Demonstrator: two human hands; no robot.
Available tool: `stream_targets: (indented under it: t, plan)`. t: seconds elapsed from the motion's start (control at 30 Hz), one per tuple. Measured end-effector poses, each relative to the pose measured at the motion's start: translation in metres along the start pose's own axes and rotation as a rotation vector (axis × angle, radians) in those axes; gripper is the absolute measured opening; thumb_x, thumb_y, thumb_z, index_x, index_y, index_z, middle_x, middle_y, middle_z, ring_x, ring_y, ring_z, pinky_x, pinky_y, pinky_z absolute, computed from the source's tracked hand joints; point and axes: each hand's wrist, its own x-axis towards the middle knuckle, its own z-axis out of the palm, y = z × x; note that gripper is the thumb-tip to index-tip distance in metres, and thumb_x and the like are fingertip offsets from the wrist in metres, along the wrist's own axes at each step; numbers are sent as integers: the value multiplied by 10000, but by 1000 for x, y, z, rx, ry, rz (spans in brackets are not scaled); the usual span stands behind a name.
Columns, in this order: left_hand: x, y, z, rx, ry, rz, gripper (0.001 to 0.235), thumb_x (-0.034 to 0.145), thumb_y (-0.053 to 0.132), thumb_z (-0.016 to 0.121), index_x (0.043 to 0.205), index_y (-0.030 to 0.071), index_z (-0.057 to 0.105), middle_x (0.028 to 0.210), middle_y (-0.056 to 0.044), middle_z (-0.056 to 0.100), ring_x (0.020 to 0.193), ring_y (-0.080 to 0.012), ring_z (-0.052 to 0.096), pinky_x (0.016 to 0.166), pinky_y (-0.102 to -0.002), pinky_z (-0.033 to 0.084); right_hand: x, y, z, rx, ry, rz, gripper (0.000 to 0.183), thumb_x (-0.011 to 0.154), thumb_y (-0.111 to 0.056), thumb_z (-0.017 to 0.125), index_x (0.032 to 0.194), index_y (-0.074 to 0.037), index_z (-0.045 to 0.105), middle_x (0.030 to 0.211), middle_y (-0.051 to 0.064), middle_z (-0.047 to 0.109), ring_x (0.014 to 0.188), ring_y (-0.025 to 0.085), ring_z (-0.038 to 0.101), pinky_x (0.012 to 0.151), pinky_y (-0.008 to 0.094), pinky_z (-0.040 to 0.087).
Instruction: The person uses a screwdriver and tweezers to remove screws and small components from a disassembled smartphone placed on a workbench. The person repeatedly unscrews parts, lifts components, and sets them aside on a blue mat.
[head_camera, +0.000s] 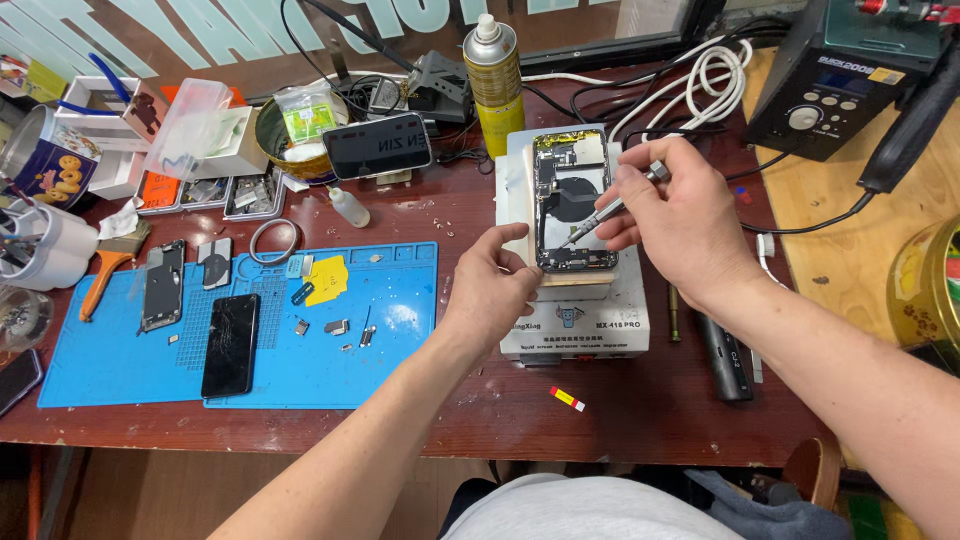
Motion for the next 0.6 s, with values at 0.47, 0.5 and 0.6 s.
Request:
stream_targets:
  t: [0.47, 0.5, 0.6]
  plan:
    - [4, -10, -1, -95, -5, 4, 539, 887, 13, 640, 1414, 92, 557, 817, -20, 602, 678, -112, 635, 582, -278, 579, -12, -13, 11, -279, -73, -130, 173, 1036, -160, 565, 1132, -16, 559, 876, 81, 723, 695, 129, 727, 567, 269, 598]
    - [4, -10, -1, -93, -5, 9, 523, 888, 18, 646, 1398, 93, 559, 826, -24, 607, 685, -111, 643, 583, -278, 579, -12, -14, 11, -294, -76, -139, 174, 1034, -159, 567, 1134, -16, 561, 880, 81, 722, 698, 129, 730, 570, 268, 599]
    - [2, -11, -1, -65, 1, 33, 438, 896, 36, 664, 1323, 74, 574, 845, -27, 621, 701, -105, 657, 581, -278, 578, -11, -15, 9, -287, -62, -158, 172, 1050, -159, 548, 1137, -10, 555, 899, 76, 722, 717, 126, 733, 586, 264, 609]
